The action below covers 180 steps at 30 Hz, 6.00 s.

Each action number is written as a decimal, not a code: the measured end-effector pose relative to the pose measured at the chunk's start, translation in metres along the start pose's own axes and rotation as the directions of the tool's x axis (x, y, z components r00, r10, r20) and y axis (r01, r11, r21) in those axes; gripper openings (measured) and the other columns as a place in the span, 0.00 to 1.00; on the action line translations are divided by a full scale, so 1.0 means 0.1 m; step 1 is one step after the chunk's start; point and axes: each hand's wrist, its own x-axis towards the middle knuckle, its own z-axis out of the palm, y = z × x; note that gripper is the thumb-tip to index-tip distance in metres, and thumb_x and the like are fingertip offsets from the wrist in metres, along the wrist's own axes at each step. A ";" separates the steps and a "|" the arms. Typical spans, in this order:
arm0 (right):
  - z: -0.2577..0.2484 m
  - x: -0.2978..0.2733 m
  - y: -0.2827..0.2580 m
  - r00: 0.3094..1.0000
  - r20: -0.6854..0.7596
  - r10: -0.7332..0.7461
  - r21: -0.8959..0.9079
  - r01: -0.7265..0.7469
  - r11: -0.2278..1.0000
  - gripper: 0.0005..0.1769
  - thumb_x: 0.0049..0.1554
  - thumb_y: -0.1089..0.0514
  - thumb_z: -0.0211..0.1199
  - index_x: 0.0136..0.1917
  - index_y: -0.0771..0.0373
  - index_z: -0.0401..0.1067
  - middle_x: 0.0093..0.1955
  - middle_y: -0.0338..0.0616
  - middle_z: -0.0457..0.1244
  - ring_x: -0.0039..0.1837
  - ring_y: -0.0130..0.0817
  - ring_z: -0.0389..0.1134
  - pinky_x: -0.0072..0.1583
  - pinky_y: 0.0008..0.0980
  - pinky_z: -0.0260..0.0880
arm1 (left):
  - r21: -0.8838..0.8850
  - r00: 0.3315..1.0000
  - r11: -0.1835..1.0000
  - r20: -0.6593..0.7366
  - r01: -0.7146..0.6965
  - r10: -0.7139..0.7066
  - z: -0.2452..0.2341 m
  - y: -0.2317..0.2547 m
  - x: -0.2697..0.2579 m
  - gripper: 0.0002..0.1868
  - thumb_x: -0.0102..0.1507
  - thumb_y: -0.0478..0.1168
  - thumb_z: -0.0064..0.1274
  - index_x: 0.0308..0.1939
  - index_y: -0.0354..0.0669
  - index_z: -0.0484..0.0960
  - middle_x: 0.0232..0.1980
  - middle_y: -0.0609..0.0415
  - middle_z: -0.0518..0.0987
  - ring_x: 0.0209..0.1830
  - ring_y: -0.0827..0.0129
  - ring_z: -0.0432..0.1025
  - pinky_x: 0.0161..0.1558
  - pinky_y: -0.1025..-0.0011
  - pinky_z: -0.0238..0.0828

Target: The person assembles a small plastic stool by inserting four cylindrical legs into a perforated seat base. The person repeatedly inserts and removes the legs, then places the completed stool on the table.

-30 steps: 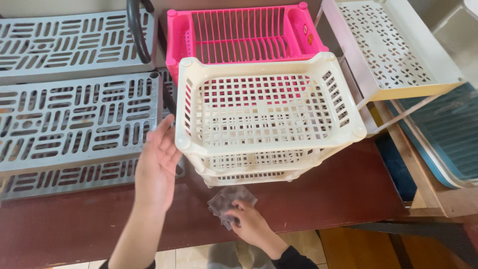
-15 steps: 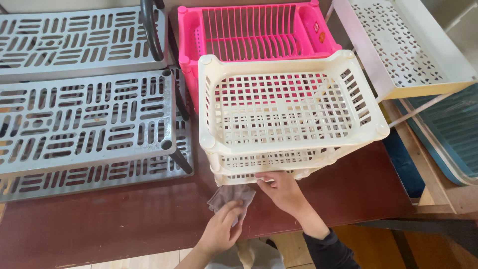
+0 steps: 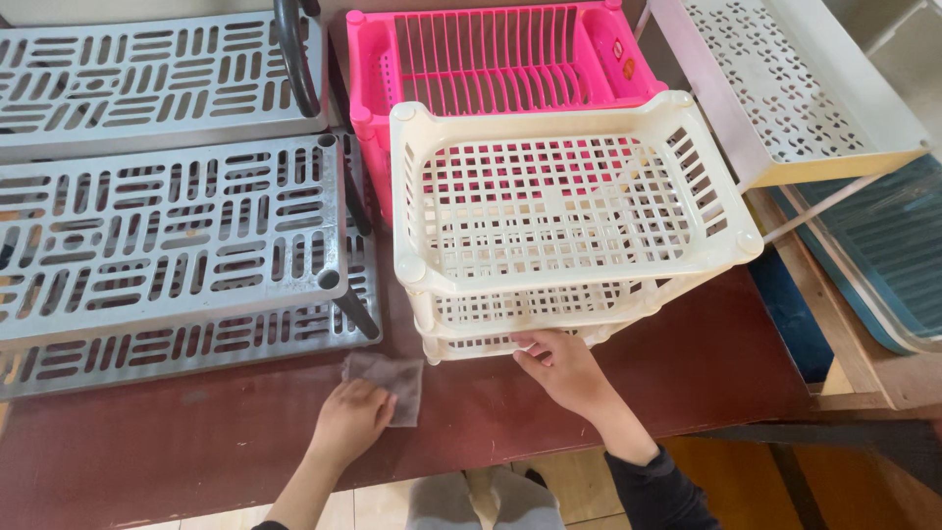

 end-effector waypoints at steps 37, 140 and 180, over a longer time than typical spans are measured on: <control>-2.22 -0.56 -0.90 0.797 -0.603 0.046 0.587 0.403 0.702 0.18 0.68 0.60 0.54 0.65 0.76 0.70 0.63 0.51 0.68 0.64 0.38 0.71 0.69 0.39 0.71 | -0.947 0.974 0.275 -0.202 -0.166 -0.108 -2.24 2.05 1.18 0.32 0.72 0.48 0.47 0.73 0.31 0.59 0.70 0.45 0.73 0.72 0.65 0.67 0.72 0.66 0.59; -1.46 0.38 0.47 0.996 -0.014 0.089 0.753 -0.048 0.657 0.22 0.59 0.64 0.64 0.27 0.59 0.59 0.28 0.31 0.56 0.32 0.19 0.54 0.35 0.24 0.50 | -0.273 0.891 0.932 -0.444 -0.237 0.097 0.23 3.07 1.94 0.12 0.59 0.44 0.63 0.40 0.43 0.79 0.34 0.56 0.79 0.36 0.62 0.75 0.41 0.63 0.68; -1.70 0.43 0.35 0.986 0.160 -0.035 0.680 -0.085 0.728 0.17 0.53 0.67 0.64 0.28 0.61 0.61 0.29 0.32 0.57 0.34 0.19 0.55 0.36 0.25 0.51 | -0.186 0.856 0.947 -0.498 -0.261 0.138 0.24 3.07 1.98 0.12 0.61 0.44 0.64 0.36 0.45 0.77 0.30 0.57 0.78 0.31 0.63 0.74 0.37 0.65 0.69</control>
